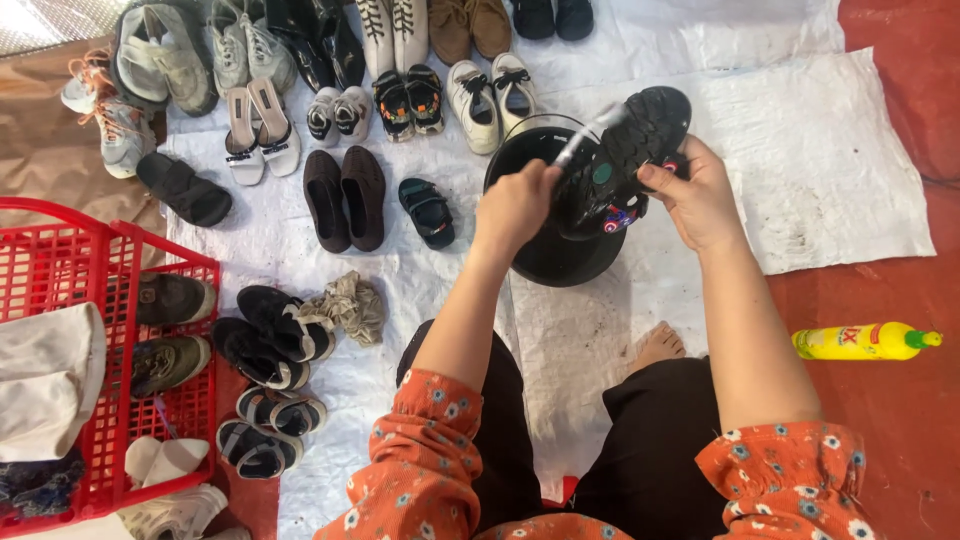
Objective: Cleaning a pair of black sandals using a toothbrush and a bucket of soapy water.
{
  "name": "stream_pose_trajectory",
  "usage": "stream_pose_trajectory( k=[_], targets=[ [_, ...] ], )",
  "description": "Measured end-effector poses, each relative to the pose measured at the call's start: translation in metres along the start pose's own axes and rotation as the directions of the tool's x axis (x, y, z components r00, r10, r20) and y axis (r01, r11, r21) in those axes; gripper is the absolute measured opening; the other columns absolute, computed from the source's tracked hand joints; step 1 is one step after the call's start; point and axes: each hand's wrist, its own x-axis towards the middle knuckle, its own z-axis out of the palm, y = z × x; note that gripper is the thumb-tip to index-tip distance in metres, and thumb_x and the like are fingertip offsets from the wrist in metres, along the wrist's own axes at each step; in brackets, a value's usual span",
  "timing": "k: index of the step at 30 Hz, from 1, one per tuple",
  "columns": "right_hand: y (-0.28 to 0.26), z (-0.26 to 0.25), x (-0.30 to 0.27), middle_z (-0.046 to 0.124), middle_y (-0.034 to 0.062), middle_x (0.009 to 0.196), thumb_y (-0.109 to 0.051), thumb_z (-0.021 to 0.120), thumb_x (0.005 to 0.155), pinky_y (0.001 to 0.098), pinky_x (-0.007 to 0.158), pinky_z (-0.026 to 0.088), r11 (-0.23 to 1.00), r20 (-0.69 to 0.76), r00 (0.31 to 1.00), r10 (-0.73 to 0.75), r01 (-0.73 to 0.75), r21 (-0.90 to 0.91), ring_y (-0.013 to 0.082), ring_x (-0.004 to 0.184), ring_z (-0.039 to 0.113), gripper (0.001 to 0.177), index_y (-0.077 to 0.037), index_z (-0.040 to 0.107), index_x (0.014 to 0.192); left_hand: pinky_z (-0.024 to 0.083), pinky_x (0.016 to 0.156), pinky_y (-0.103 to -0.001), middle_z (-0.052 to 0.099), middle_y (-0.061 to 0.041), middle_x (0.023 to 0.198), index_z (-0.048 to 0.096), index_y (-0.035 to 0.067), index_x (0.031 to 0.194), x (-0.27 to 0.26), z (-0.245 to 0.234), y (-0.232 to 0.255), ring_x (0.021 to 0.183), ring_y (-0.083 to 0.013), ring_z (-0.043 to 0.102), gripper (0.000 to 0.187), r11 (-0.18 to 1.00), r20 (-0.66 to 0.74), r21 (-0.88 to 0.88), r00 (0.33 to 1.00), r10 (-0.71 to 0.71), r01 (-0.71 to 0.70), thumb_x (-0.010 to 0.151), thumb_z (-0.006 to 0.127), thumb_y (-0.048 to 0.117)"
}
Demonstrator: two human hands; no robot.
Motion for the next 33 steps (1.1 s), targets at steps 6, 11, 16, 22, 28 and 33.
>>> stream_pose_trajectory(
  k=[6, 11, 16, 22, 28, 33],
  targets=[
    [-0.01, 0.022, -0.001, 0.074, 0.002, 0.102, -0.001, 0.085, 0.094, 0.0294, 0.085, 0.072, 1.0, -0.067, 0.998, -0.015, 0.014, -0.005, 0.0158, 0.097, 0.08, 0.028, -0.009, 0.07, 0.116, 0.063, 0.075, -0.047, 0.076, -0.015, 0.078, 0.071, 0.016, 0.091, 0.001, -0.009, 0.006, 0.08, -0.0355, 0.079, 0.049, 0.968, 0.133, -0.248, 0.989, 0.066, -0.032, 0.109, 0.046, 0.055],
    [0.0, 0.022, 0.0, 0.072, 0.0009, 0.097, -0.001, 0.089, 0.091, 0.0276, 0.08, 0.072, 0.995, -0.069, 0.997, -0.044, 0.038, -0.092, 0.0098, 0.091, 0.077, 0.029, -0.009, 0.072, 0.113, 0.064, 0.076, -0.056, 0.077, -0.019, 0.092, 0.073, 0.012, 0.105, 0.054, 0.085, -0.083, 0.09, -0.0432, 0.079, 0.038, 0.996, 0.162, 0.067, 0.984, -0.072, 0.062, 0.106, 0.049, 0.042],
    [-0.008, 0.023, -0.003, 0.074, 0.0043, 0.094, 0.003, 0.093, 0.086, 0.0285, 0.077, 0.071, 0.992, -0.047, 0.997, -0.069, 0.064, -0.105, 0.0099, 0.09, 0.076, 0.031, -0.008, 0.075, 0.109, 0.064, 0.062, -0.055, 0.068, -0.008, 0.095, 0.077, 0.013, 0.1, 0.08, 0.243, -0.156, 0.082, -0.036, 0.079, 0.023, 0.842, 0.179, 0.537, 0.982, -0.054, -0.051, 0.097, 0.057, 0.024],
    [-0.011, 0.008, -0.008, 0.075, 0.0038, 0.095, 0.007, 0.095, 0.08, 0.0278, 0.081, 0.071, 0.991, -0.051, 0.995, -0.087, 0.081, -0.107, 0.0133, 0.092, 0.078, 0.039, -0.008, 0.074, 0.109, 0.047, 0.053, -0.048, 0.064, -0.016, 0.092, 0.077, 0.008, 0.099, 0.043, 0.276, -0.124, 0.067, -0.0342, 0.063, 0.017, 0.472, 0.596, 0.715, 0.802, -0.027, -0.516, 0.092, 0.062, 0.011],
    [-0.009, -0.001, -0.006, 0.074, 0.0053, 0.097, 0.007, 0.094, 0.082, 0.0294, 0.084, 0.07, 0.99, -0.06, 0.991, -0.118, 0.113, -0.086, 0.0159, 0.094, 0.079, 0.039, -0.006, 0.072, 0.11, 0.057, 0.065, -0.046, 0.074, -0.006, 0.081, 0.08, 0.015, 0.089, 0.071, 0.168, -0.095, 0.078, -0.027, 0.076, 0.024, 0.755, 0.515, 0.563, 0.857, -0.001, -0.337, 0.099, 0.058, 0.015],
    [-0.006, -0.008, -0.005, 0.071, 0.0022, 0.096, 0.004, 0.09, 0.087, 0.0306, 0.084, 0.072, 0.995, -0.109, 0.991, -0.075, 0.066, -0.078, 0.0147, 0.093, 0.078, 0.033, -0.007, 0.07, 0.111, 0.062, 0.079, -0.058, 0.077, -0.025, 0.106, 0.07, 0.005, 0.126, 0.04, 0.034, -0.06, 0.099, -0.0457, 0.078, 0.034, 0.98, 0.309, 0.181, 0.941, -0.138, 0.085, 0.103, 0.048, 0.017]
  ],
)
